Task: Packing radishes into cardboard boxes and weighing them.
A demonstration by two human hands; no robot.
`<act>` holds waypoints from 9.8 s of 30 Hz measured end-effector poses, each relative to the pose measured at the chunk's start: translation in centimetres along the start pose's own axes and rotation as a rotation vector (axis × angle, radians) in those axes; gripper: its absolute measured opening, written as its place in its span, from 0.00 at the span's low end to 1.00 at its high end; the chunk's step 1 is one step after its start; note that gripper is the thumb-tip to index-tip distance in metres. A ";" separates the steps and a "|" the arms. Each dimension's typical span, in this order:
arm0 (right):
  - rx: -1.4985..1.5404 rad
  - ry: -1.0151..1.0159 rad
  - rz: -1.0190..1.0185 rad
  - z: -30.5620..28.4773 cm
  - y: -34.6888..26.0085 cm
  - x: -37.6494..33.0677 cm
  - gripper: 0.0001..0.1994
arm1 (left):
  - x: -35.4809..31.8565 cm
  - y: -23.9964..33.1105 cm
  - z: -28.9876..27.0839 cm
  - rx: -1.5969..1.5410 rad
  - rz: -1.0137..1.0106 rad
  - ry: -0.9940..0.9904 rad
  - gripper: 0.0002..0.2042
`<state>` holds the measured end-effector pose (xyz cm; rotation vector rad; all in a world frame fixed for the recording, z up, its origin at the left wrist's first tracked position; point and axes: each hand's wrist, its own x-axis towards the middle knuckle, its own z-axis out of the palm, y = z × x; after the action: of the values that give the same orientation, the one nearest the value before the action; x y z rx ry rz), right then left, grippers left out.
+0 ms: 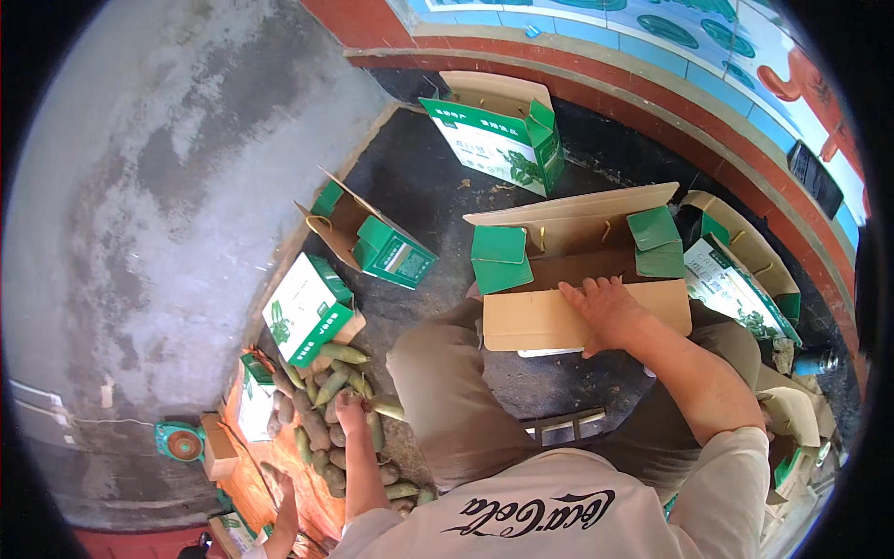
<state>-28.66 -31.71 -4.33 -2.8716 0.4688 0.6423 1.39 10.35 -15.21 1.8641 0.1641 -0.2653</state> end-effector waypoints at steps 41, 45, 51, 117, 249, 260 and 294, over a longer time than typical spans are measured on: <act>0.145 0.085 -0.062 0.9 0.8 0.6 0.55 | -17.7 20.4 34.7 0.105 0.638 -1.036 0.15; 0.158 0.064 -0.069 0.9 0.6 0.4 0.56 | -17.2 17.8 36.6 0.139 0.644 -1.184 0.19; 0.087 0.087 -0.091 0.9 0.6 0.9 0.55 | -14.9 15.6 37.1 0.366 0.649 -1.249 0.22; 0.209 0.298 -0.106 2.1 0.6 -0.1 0.55 | -24.7 -37.9 -21.7 1.607 -0.588 -0.529 0.29; 0.179 0.561 -0.017 3.5 -1.0 -0.2 0.48 | -7.3 -24.5 -5.6 1.333 -0.369 -0.694 0.22; 0.166 0.553 -0.013 3.2 -1.2 -0.4 0.48 | -10.5 -25.5 -8.5 1.436 -0.570 -0.618 0.35; 0.159 0.484 0.007 2.6 -2.6 0.5 0.50 | -2.0 -20.7 -5.6 1.104 -0.365 -0.009 0.34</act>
<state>-28.43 -28.83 -6.66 -2.8540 0.5606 -0.0990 -5.06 22.05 -32.15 2.9200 0.4099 -0.7172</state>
